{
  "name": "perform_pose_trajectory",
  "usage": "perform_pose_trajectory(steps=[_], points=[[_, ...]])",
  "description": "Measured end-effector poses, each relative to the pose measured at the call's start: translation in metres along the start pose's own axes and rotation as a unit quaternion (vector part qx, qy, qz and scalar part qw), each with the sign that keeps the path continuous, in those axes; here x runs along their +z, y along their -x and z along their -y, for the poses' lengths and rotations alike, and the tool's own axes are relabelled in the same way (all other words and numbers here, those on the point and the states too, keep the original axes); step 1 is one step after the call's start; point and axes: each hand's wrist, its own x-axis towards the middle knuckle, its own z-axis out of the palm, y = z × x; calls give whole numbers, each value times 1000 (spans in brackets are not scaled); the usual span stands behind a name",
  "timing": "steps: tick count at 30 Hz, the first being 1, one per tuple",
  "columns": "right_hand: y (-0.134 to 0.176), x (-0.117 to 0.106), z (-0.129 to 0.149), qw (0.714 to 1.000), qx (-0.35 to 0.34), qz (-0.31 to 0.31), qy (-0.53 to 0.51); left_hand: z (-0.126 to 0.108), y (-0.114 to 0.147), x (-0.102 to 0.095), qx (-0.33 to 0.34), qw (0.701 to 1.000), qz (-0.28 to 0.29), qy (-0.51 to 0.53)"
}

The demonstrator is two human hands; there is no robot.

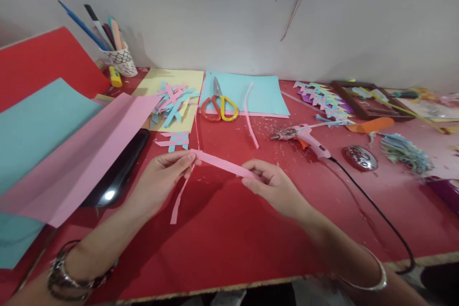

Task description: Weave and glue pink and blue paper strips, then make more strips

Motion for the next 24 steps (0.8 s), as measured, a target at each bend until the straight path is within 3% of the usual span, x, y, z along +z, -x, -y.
perform_pose_trajectory(steps=[13, 19, 24], points=[[-5, -2, -7, 989, 34, -63, -130, -16, -3, 3, -18, 989, -67, 127], [-6, 3, -9, 983, -17, -93, -160, -16, -5, 3, -18, 988, -87, 126], [-5, 5, -9, 981, -56, -146, -115, -12, -4, 3, 11, 993, -86, 82]])
